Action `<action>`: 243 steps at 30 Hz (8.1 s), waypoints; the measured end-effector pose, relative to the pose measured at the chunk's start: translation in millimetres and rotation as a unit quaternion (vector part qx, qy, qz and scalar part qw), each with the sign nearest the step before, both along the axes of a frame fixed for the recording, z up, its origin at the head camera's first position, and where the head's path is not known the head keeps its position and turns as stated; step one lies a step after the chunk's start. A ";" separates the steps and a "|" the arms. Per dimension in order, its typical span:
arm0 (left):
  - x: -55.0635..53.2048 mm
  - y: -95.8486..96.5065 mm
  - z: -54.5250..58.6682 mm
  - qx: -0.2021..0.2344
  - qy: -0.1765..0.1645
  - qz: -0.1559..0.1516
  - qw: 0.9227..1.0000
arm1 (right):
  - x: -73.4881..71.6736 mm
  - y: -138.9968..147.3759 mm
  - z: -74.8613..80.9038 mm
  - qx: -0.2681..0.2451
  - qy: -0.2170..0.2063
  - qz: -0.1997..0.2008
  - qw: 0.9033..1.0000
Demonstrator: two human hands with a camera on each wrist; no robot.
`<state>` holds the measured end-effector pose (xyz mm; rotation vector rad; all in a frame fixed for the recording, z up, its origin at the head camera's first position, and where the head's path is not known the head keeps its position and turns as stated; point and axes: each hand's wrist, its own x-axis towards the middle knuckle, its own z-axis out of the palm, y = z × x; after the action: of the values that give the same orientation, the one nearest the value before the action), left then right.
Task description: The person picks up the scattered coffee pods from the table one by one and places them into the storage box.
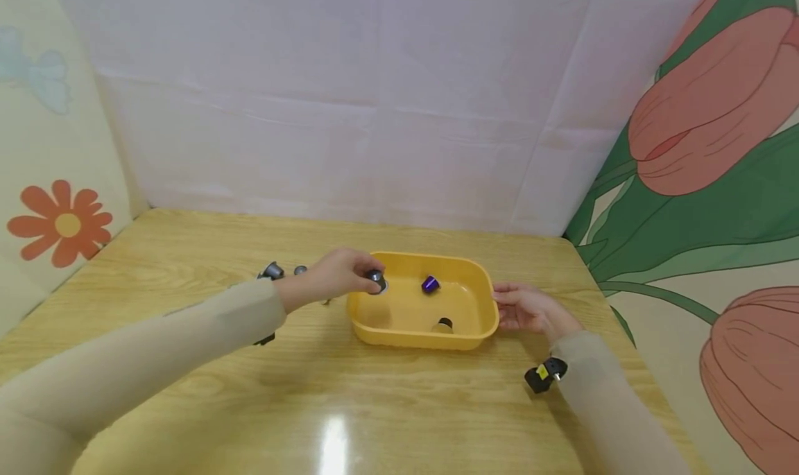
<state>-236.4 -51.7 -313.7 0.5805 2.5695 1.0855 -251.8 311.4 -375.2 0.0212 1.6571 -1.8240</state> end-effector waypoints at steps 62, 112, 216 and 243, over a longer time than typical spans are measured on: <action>-2.9 23.0 -22.0 0.031 0.014 -0.029 0.999 | 0.3 -2.0 1.2 0.010 -0.007 -0.012 1.000; 31.8 -96.8 -5.6 0.145 0.011 0.099 0.984 | 0.7 1.9 0.0 -0.006 -0.012 0.000 1.000; 53.1 -179.7 -68.3 -0.213 0.033 0.229 0.949 | 2.3 2.4 -0.8 -0.004 -0.003 0.008 1.000; 58.3 -190.2 -59.9 -0.115 0.030 0.219 0.969 | 1.4 1.0 -2.0 -0.005 -0.005 0.009 1.000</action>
<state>-178.1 -242.0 -373.6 -0.0160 2.9027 0.8746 -250.4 312.4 -377.3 0.0111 1.6356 -1.8158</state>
